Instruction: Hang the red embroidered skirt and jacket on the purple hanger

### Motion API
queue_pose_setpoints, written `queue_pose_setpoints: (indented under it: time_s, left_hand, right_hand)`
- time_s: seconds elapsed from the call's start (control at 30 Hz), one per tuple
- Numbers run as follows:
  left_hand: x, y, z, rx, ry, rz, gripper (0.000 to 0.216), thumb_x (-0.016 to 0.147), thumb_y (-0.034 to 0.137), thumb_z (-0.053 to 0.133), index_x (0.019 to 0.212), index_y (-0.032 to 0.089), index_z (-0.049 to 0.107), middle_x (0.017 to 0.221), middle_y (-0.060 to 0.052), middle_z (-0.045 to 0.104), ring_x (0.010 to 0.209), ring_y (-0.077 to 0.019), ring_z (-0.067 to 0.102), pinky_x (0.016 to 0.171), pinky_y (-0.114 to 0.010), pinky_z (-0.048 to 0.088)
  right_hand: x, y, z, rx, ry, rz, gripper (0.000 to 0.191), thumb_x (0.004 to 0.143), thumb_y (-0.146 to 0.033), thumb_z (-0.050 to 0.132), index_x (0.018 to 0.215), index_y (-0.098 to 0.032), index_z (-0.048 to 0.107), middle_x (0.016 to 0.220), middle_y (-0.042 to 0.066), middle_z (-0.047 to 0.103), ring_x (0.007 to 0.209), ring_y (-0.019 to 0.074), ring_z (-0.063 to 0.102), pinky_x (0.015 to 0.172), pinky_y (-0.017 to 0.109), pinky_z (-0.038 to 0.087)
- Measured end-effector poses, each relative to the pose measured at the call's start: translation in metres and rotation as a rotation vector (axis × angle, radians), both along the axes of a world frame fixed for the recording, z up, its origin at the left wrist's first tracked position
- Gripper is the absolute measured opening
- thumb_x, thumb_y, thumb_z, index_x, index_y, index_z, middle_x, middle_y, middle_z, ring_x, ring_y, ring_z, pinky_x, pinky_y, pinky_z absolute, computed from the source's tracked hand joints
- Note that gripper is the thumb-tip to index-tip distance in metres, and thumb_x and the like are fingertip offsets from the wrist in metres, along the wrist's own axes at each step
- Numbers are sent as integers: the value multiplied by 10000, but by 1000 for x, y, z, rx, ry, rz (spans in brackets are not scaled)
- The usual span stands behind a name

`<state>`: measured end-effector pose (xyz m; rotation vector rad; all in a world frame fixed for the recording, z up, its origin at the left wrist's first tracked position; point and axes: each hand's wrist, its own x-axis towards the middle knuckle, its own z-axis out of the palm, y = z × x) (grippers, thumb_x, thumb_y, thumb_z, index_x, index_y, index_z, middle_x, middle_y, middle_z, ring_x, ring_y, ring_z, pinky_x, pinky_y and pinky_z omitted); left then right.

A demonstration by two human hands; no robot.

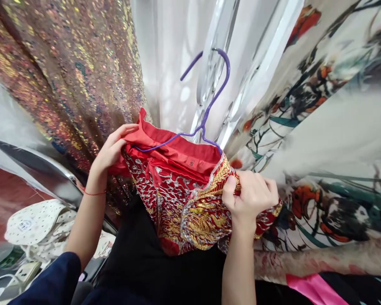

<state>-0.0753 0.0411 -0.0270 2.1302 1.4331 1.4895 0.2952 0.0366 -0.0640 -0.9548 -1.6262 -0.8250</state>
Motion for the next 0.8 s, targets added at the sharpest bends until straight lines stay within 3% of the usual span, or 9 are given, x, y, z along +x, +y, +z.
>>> queue_pose_setpoints:
  time_s: [0.1, 0.17, 0.3, 0.4, 0.47, 0.53, 0.63, 0.7, 0.8]
  left_hand:
    - [17, -5, -3, 35, -103, 16, 376, 983, 327, 390, 1170, 172, 677, 1197, -88, 744, 1141, -222, 683, 1061, -393, 505]
    - [26, -5, -7, 33, -66, 52, 430, 1032, 413, 344, 1051, 183, 707, 1047, -78, 771, 996, -204, 709, 968, -362, 525]
    - [35, -3, -19, 162, 48, 240, 464, 1041, 432, 342, 865, 206, 707, 882, -57, 757, 819, -186, 678, 843, -344, 498]
    - [47, -8, -27, 346, 63, 347, 329, 1017, 357, 408, 949, 202, 690, 934, -70, 740, 912, -206, 672, 892, -378, 489]
    - [63, -16, -29, 499, 108, 388, 223, 960, 314, 521, 1091, 197, 658, 1140, -109, 707, 1115, -251, 642, 989, -438, 481]
    - [85, -27, -27, 643, 197, 331, 321, 889, 263, 616, 1206, 214, 614, 1344, -131, 621, 1306, -290, 554, 1076, -492, 455]
    - [121, -37, -17, 767, 364, 80, 429, 865, 163, 631, 1288, 217, 582, 1388, -114, 621, 1365, -248, 529, 1104, -430, 468]
    - [141, -38, -8, 772, 449, -50, 419, 899, 141, 595, 1315, 183, 581, 1366, -106, 661, 1363, -216, 541, 1105, -373, 464]
    - [156, -28, 5, 728, 528, -112, 384, 957, 193, 535, 1334, 160, 593, 1400, -98, 658, 1378, -237, 541, 1127, -393, 434]
  right_hand:
    - [-1, -2, 1, -3, -38, 21, 214, 922, -224, 484, 712, -206, 523, 575, 9, 544, 533, 145, 452, 639, 336, 298]
    - [-2, -2, 1, -3, -53, 18, 216, 928, -218, 489, 713, -210, 511, 577, 4, 539, 535, 142, 440, 636, 338, 292]
    - [-4, -2, -1, 14, -47, -3, 182, 913, -212, 520, 731, -210, 509, 584, -10, 535, 540, 137, 436, 656, 338, 317]
    - [-7, -3, -2, 20, -44, -23, 175, 914, -222, 520, 740, -212, 504, 584, -14, 530, 545, 142, 429, 661, 337, 324]
    - [-8, -6, -1, 2, -38, -34, 201, 928, -248, 512, 731, -217, 489, 579, -17, 514, 553, 146, 420, 665, 337, 327]
    - [-10, -12, 2, -54, -44, -31, 210, 945, -256, 510, 739, -216, 490, 589, -18, 515, 575, 150, 432, 685, 336, 336]
    - [-12, -27, 9, -177, -80, -23, 174, 975, -234, 517, 804, -204, 533, 646, -9, 568, 638, 157, 484, 730, 330, 353]
    - [-13, -38, 13, -222, -111, -38, 154, 993, -233, 517, 848, -196, 555, 671, -5, 582, 662, 160, 497, 741, 324, 356]
    - [-12, -49, 16, -240, -149, -76, 175, 1013, -255, 506, 861, -190, 562, 673, -2, 571, 666, 165, 489, 737, 320, 354]
